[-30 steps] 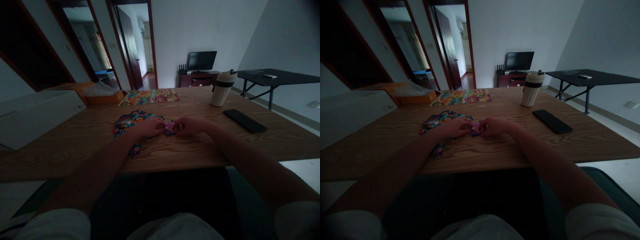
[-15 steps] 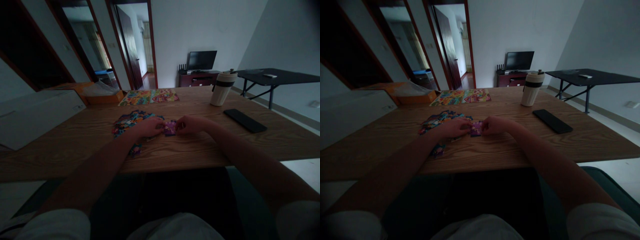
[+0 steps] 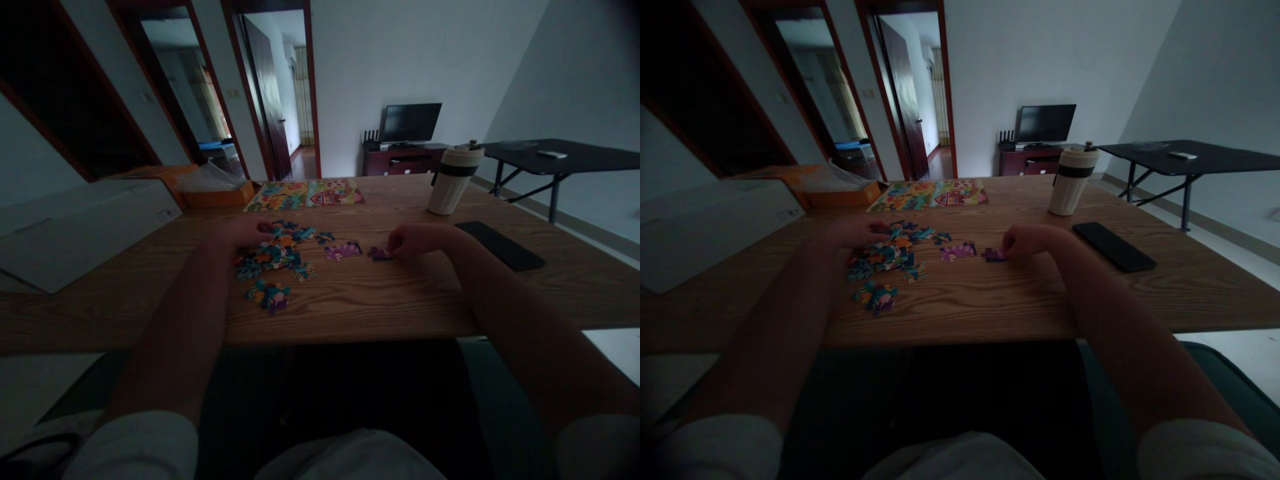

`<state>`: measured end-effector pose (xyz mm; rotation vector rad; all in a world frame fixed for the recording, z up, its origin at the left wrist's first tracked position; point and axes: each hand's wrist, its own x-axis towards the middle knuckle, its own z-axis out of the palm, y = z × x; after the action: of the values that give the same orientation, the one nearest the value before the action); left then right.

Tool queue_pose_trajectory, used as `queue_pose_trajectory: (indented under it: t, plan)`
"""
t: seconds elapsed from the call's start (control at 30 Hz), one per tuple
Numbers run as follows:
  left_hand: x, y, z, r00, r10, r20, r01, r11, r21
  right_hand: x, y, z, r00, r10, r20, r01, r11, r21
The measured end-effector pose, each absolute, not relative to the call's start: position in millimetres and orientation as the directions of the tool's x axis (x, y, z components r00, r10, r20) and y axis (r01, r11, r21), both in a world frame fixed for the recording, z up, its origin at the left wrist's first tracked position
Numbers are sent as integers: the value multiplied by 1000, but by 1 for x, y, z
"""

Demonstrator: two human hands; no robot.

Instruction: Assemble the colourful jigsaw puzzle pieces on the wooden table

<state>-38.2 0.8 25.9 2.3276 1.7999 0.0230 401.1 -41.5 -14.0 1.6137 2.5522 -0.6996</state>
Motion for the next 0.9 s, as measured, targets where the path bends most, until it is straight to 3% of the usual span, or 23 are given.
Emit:
queue_pose_trajectory:
  t: [0.2, 0.47, 0.67, 0.77, 0.9]
  plan:
    - [-53, -2, 30, 226, 915, -334, 965, -163, 207, 426, -24, -24, -384, 875, -295, 902, 287, -322]
    - [-25, -10, 26, 184, 918, -352, 981, -147, 130, 421, -23, -27, -391, 885, -251, 893, 300, -335]
    - [-29, -7, 24, 204, 927, -316, 977, -174, 119, 425, -17, -34, -404, 885, -232, 886, 315, -341]
    - [-39, -4, 27, 169, 964, -203, 979, -141, 146, 423, -18, -34, -373, 905, -205, 897, 296, -328]
    - [-49, -5, 36, 120, 992, -26, 951, -108, 291, 395, -29, -30, -328, 936, 128, 883, 352, -311]
